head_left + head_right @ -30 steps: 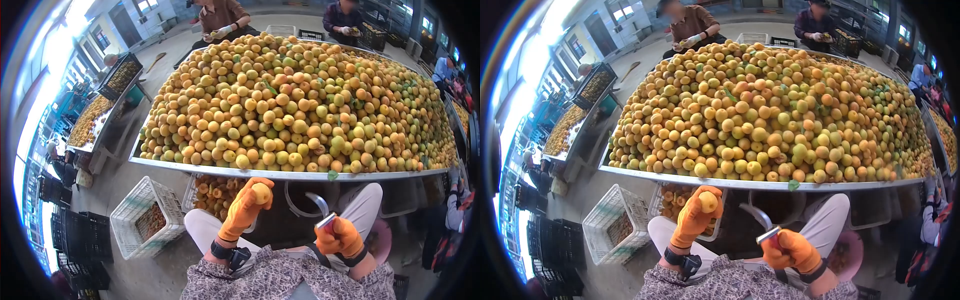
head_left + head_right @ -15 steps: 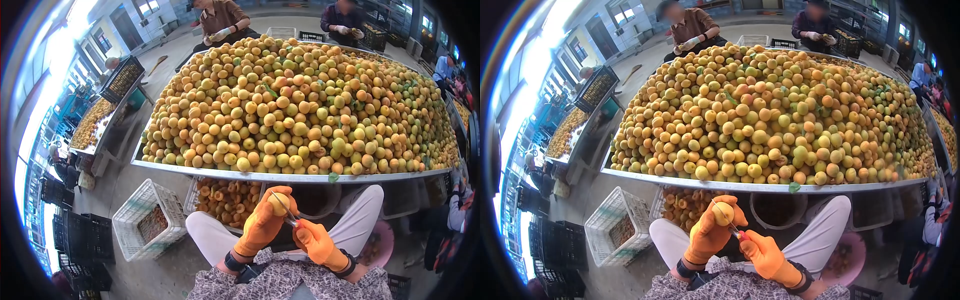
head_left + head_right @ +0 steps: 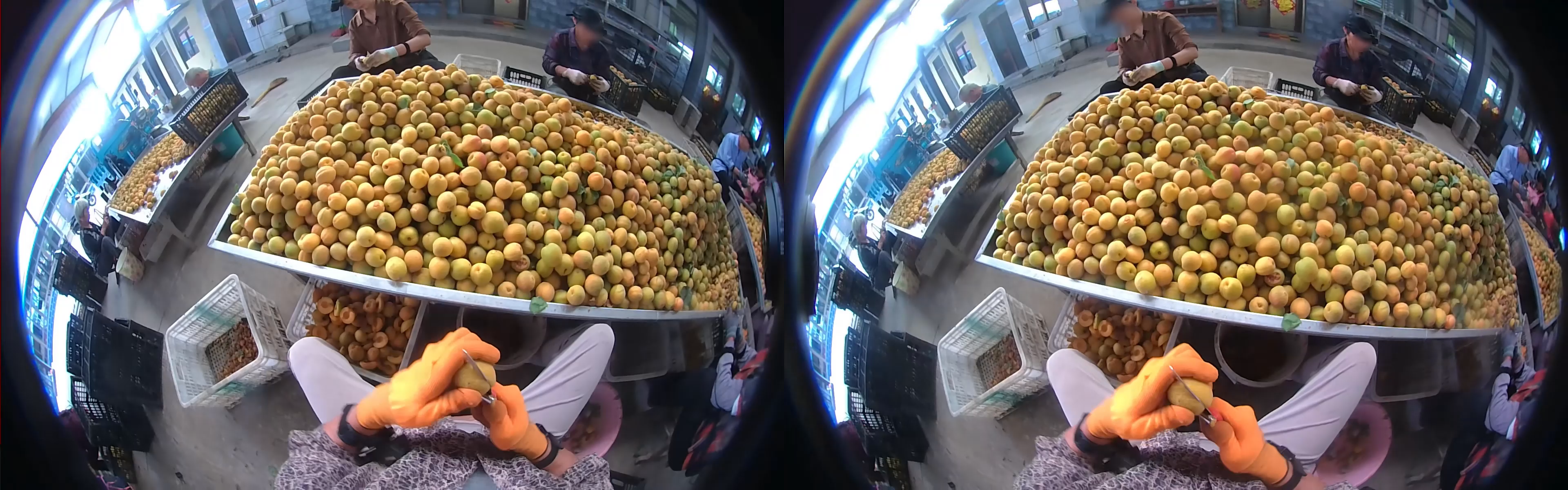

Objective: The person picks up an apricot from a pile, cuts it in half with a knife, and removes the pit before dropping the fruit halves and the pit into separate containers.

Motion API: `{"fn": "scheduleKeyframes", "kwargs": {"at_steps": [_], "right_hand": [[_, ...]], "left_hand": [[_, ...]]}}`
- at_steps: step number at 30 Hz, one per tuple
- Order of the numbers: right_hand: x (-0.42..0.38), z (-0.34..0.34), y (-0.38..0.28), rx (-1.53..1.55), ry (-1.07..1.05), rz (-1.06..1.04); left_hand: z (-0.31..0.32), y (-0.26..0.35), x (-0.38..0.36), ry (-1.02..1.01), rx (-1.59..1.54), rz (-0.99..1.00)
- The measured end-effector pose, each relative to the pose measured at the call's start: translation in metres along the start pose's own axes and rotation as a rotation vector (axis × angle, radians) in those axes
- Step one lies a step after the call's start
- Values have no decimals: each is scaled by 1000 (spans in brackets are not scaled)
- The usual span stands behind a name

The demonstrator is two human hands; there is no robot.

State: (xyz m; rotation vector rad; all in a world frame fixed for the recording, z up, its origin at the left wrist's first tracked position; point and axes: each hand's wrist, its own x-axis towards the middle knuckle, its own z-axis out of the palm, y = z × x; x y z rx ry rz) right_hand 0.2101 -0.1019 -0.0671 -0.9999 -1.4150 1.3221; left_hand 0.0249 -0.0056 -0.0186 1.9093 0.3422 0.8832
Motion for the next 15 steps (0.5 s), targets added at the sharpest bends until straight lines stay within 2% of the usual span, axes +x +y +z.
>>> {"fn": "scheduleKeyframes", "kwargs": {"at_steps": [1, 3, 5, 6, 7, 9, 10, 11, 12, 13, 15], "right_hand": [[3, -4, -4, 32, -78, 57], [6, -3, -5, 73, -101, 72], [5, 1, 6, 146, -33, -100], [9, 2, 5, 133, -25, -199], [14, 6, 7, 123, -22, -207], [17, 15, 13, 114, 210, -328], [19, 2, 8, 36, 73, -356], [17, -9, 10, 35, 64, -347], [17, -19, 16, -13, -48, -351], [19, -24, 17, -58, -158, -358], [19, -29, 10, -81, -169, -321]], "left_hand": [[-10, -1, 5, -62, 103, 53], [-18, -1, 13, -173, 39, 9], [7, 16, 7, 0, -723, -320], [20, 14, 5, 90, -840, -276], [29, 14, -1, 104, -908, -284], [40, 22, -5, 202, -948, -281], [36, 20, -4, 210, -956, -279], [26, 19, -2, 127, -745, -187], [15, 18, 0, 46, -529, -98], [7, 18, 3, 56, -529, -101], [-9, 19, 8, -61, -119, -3]]}}
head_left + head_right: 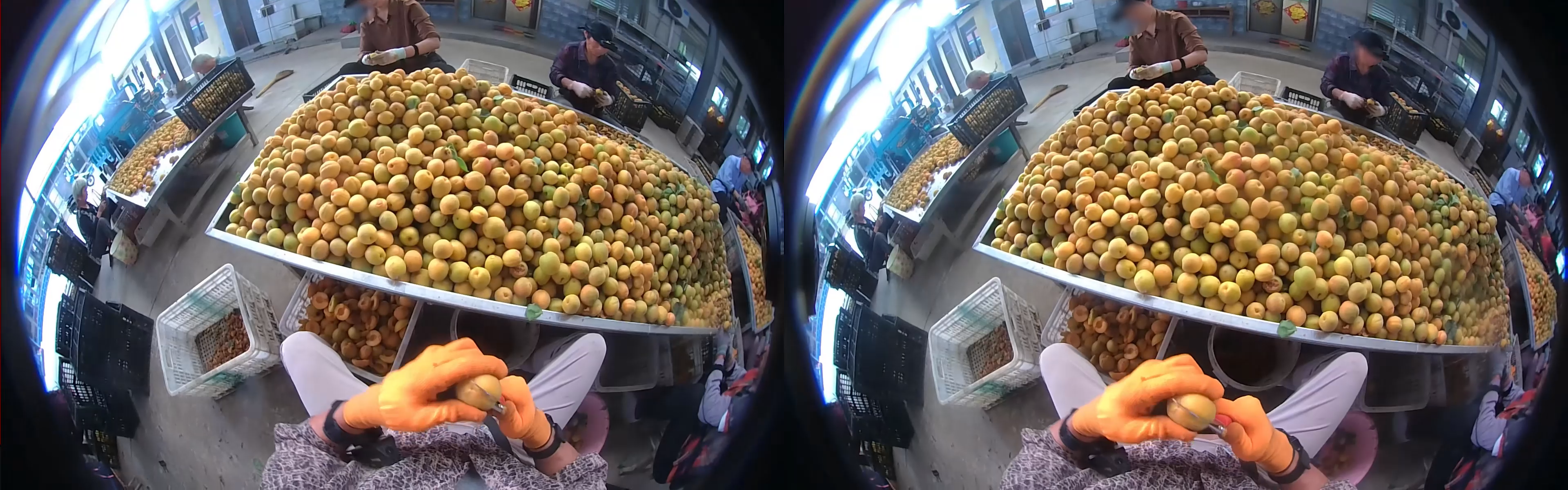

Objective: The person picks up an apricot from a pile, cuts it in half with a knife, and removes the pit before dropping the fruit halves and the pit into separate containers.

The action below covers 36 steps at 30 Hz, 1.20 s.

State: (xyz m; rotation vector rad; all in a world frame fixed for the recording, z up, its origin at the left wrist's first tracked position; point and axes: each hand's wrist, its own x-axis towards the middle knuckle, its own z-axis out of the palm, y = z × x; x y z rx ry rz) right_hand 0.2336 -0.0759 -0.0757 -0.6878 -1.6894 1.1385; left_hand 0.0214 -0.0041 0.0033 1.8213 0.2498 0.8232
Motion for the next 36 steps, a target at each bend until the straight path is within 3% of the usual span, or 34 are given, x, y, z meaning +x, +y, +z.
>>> {"fn": "scheduleKeyframes", "kwargs": {"at_steps": [2, 4, 8, 10, 11, 12, 14, 18, 21, 22, 25, 28, 32, 34, 36], "right_hand": [[-4, -7, -1, -44, -76, 212], [-8, -1, 2, -49, -107, 229], [9, 29, -4, 71, 100, 0], [14, 44, -5, -10, 454, -94], [16, 37, -9, -113, 393, -109], [9, 26, -6, -112, 386, -106], [-8, 5, 1, -31, 4, 106], [-1, -1, -10, -37, -17, 254], [-3, 10, -6, 14, 45, 267], [-1, 14, -6, 7, 108, 233], [1, 21, 3, -11, 152, 69], [3, 22, 3, 9, 219, -8], [-3, 6, -1, -32, 33, 165], [-4, 5, 2, -3, 21, 230], [-1, 19, 6, 9, 110, 132]], "left_hand": [[-14, 10, 7, -103, 280, -71], [-22, 2, 8, -183, 219, -91], [22, -13, 2, 51, -646, -79], [40, -6, -7, 163, -922, -171], [38, -7, -7, 168, -926, -168], [32, -8, -8, 145, -795, -177], [16, -3, -8, 97, -510, -200], [-16, 6, 5, -94, 262, -57], [-20, -11, 10, -152, 134, -66], [-12, -13, 7, -135, -165, -197], [28, -11, -7, 174, -906, -398], [30, -5, -8, 221, -700, -331], [-10, -3, 3, -31, 269, -73], [-16, 2, 10, -112, 272, -139], [0, -10, 6, 5, -114, -177]]}}
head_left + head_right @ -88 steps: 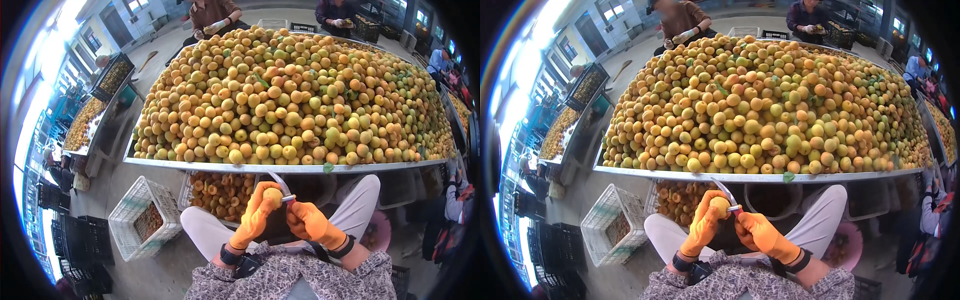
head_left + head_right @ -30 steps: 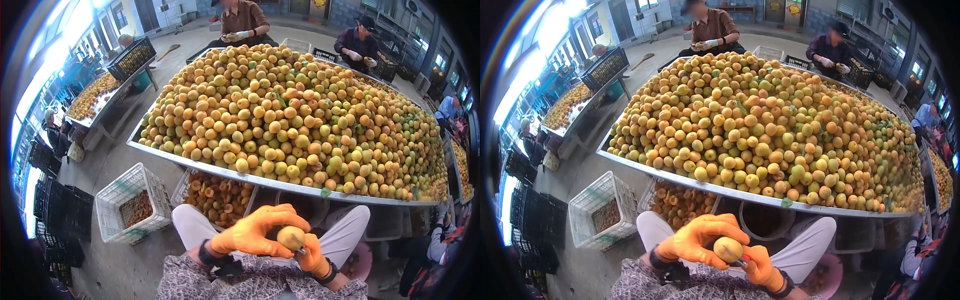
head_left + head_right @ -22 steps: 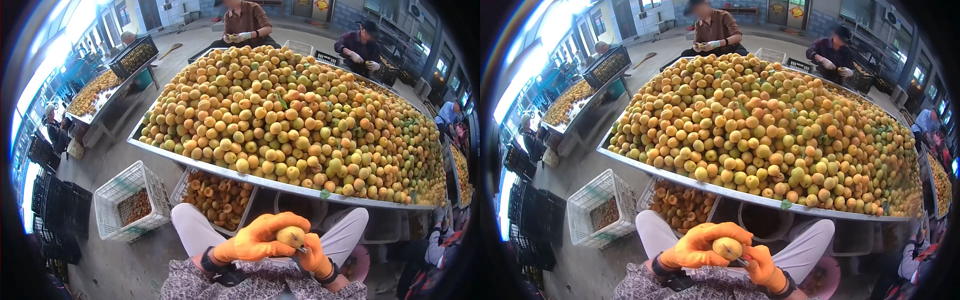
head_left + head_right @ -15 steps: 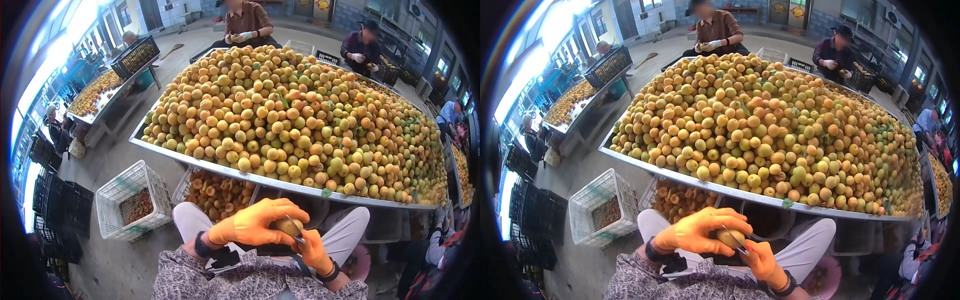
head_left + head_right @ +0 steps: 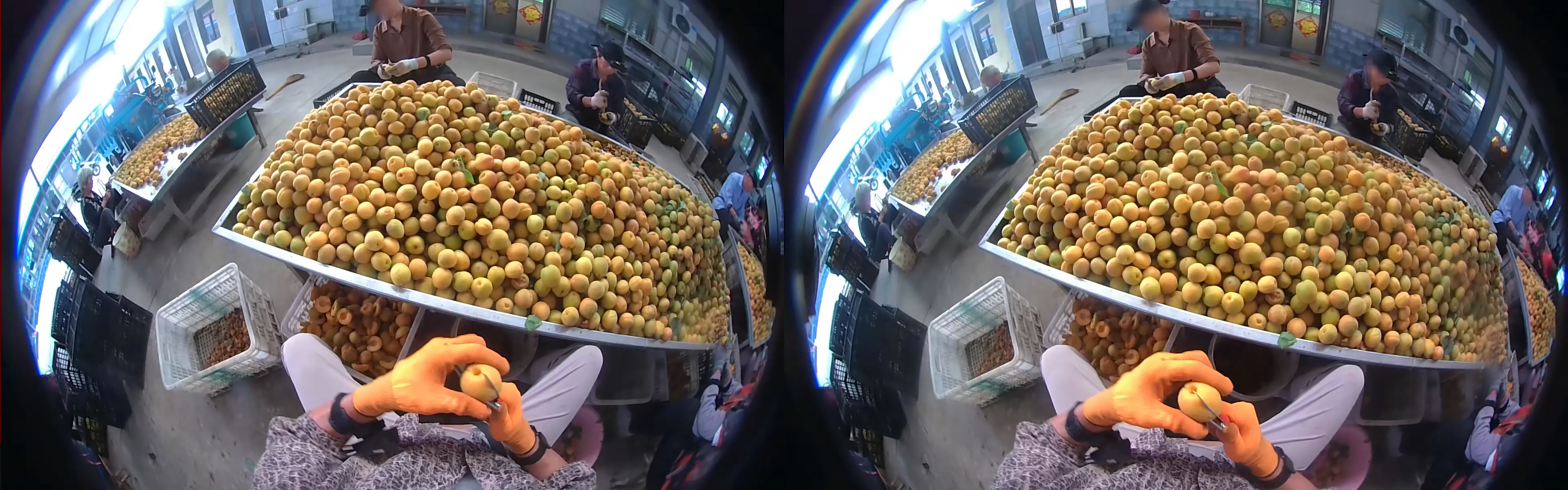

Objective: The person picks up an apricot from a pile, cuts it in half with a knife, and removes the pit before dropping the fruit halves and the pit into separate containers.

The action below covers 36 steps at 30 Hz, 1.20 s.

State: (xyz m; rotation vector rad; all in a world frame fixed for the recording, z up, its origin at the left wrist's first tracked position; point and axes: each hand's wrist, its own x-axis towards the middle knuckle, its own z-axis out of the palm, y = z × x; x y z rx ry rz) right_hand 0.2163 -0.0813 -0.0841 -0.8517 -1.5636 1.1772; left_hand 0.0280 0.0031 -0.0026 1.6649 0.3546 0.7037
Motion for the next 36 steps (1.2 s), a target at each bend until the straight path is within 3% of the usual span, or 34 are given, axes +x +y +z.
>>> {"fn": "scheduleKeyframes", "kwargs": {"at_steps": [1, 2, 5, 8, 13, 16, 17, 18, 20, 21, 22, 24, 27, 31, 34, 36], "right_hand": [[1, 4, 1, 22, 87, -93], [2, 3, 0, 20, 95, -99], [2, -2, -8, -44, 32, -1], [-2, -7, -10, 10, -9, 65], [-1, -22, -12, -73, -95, 254], [-3, -27, -20, -9, -11, 378], [-11, -27, -27, 191, 83, 344], [-14, -32, -33, 311, 153, 343], [-6, -21, -36, 260, 369, 112], [7, -21, -39, 45, 334, 70], [15, -20, -45, -80, 291, 168], [31, -18, -39, -245, 183, -35], [46, -15, -42, -340, 42, -45], [46, -12, -42, -435, -30, -46], [45, -4, -40, -501, 10, -96], [42, -4, -33, -589, 2, -174]], "left_hand": [[13, -1, -3, 78, -424, -111], [20, -5, -6, 102, -548, -168], [26, -6, -11, 206, -601, -184], [8, 6, -11, 215, 155, -17], [-18, 6, -6, 116, 462, 25], [-27, -15, -6, 199, 356, -135], [-33, -28, -8, 282, 267, -169], [-30, -32, -11, 395, -127, -201], [-23, -37, -18, 359, -354, -201], [-13, -41, -19, 315, -437, -207], [-1, -43, -19, 274, -523, -211], [15, -40, -19, 199, -833, -196], [32, -39, -18, 291, -905, -246], [33, -44, -21, 313, -590, -349], [28, -47, -28, 259, -48, -185], [31, -46, -23, 252, -80, -197]]}}
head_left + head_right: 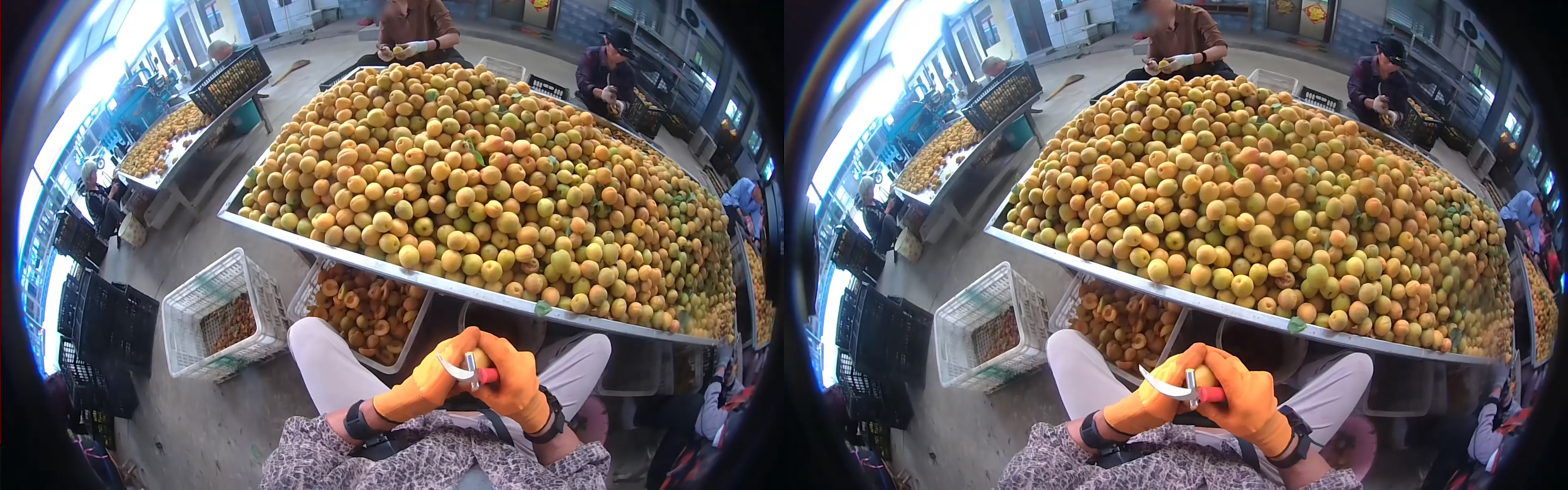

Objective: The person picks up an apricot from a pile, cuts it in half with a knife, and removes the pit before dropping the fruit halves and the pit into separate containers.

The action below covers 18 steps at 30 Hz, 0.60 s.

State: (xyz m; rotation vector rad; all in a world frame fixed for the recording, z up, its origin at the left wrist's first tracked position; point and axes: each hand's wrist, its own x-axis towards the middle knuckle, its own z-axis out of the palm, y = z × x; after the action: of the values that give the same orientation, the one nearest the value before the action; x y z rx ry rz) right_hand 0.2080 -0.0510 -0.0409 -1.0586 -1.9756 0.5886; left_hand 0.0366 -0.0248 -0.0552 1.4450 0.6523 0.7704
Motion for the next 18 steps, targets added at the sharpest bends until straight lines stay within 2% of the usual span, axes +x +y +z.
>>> {"fn": "scheduleKeyframes", "kwargs": {"at_steps": [4, 6, 7, 8, 10, 11, 12, 14, 16, 18], "right_hand": [[-7, 12, 8, -18, 74, -29], [-9, 19, 5, 152, 129, 70], [-13, 23, 3, 233, 140, 148], [-14, 26, 2, 231, 144, 155], [-15, 32, 2, 281, 247, 192], [-19, 36, 5, 403, 254, 245], [-19, 37, 5, 402, 256, 249], [-19, 40, 7, 553, 317, 318], [-15, 39, 6, 991, 366, 585], [-10, 24, 2, 1234, 308, 591]], "left_hand": [[10, -7, 3, 114, -14, 51], [13, -6, 3, 177, 50, 85], [14, -8, 5, 198, -156, 136], [15, -6, 5, 192, -159, 132], [18, 8, 5, 299, -42, 26], [21, 0, 9, 355, 152, 145], [21, -2, 9, 352, 149, 142], [20, -3, 12, 314, 7, 129], [14, 1, 16, 293, -74, 105], [13, -14, 19, 375, -181, -43]]}}
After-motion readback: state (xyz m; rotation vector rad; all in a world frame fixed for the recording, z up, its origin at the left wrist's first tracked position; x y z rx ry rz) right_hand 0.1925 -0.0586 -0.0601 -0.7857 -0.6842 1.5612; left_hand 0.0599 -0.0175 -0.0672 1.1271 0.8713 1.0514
